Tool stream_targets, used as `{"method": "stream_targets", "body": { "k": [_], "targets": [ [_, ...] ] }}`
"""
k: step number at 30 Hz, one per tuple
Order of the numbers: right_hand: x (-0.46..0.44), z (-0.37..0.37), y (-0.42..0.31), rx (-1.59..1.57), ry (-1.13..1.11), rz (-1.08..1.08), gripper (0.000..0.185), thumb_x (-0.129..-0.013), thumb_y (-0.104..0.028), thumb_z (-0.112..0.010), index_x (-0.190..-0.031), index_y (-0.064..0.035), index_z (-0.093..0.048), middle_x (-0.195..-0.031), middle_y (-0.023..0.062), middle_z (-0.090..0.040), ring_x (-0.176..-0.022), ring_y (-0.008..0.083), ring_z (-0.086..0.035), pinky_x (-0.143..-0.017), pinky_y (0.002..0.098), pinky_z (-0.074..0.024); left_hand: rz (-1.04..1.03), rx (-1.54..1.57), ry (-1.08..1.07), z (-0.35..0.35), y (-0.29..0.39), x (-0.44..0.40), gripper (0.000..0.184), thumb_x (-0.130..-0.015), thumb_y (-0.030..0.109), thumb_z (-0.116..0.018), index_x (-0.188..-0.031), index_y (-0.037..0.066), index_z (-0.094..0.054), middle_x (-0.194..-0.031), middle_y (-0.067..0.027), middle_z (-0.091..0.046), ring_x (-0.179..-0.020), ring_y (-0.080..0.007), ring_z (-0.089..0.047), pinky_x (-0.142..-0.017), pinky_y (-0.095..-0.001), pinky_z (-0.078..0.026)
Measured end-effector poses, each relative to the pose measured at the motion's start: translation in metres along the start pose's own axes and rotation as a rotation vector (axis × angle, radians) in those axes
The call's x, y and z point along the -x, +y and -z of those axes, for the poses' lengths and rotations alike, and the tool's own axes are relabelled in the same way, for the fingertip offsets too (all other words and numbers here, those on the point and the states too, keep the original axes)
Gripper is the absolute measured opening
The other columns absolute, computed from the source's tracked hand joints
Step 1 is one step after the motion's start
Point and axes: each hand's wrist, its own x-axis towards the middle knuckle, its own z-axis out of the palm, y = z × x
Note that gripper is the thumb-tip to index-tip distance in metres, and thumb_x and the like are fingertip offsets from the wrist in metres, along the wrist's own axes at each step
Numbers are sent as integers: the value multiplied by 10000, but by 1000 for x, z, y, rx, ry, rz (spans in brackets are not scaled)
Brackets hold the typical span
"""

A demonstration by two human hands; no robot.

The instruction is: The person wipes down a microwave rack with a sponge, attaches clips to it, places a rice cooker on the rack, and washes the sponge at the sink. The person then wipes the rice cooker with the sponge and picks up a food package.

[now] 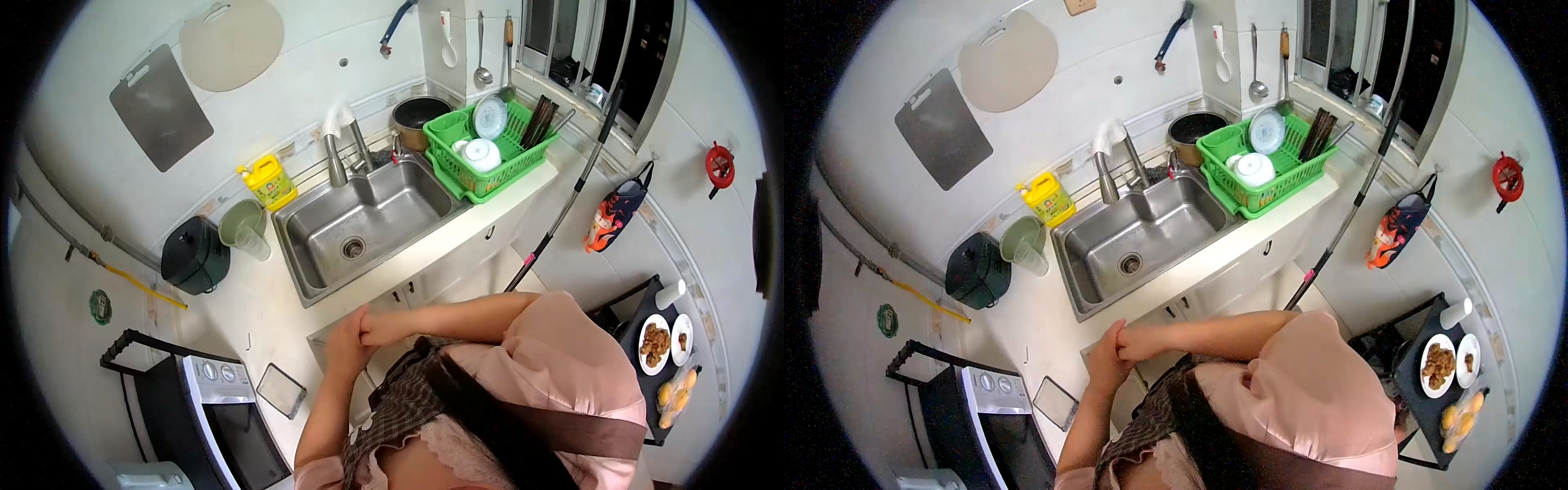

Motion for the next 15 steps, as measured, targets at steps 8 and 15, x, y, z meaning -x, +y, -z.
{"method": "stream_targets", "body": {
  "k": [8, 15],
  "targets": [
    [15, 23, 1, -215, 159, 49, 197, -834, -184, -535, -916, -17, -599, -827, 163, -614, -736, 313, -579, -673, 377, -451, 267, 438, -83, -33, -25, -8, 272, -767, 14, -577, -1037, 27, -553, -870, -98, -641, -802, -207, -625, -713, -300, -486],
    [22, 135, 60, -156, 366, -190, 209, -855, -212, -545, -986, -67, -619, -900, 132, -640, -750, 271, -616, -660, 357, -471, 691, 929, -82, -60, -43, -71, 182, -895, 107, -508, -1035, 11, -573, -844, -79, -638, -695, -127, -597, -635, -248, -481]
  ]
}}
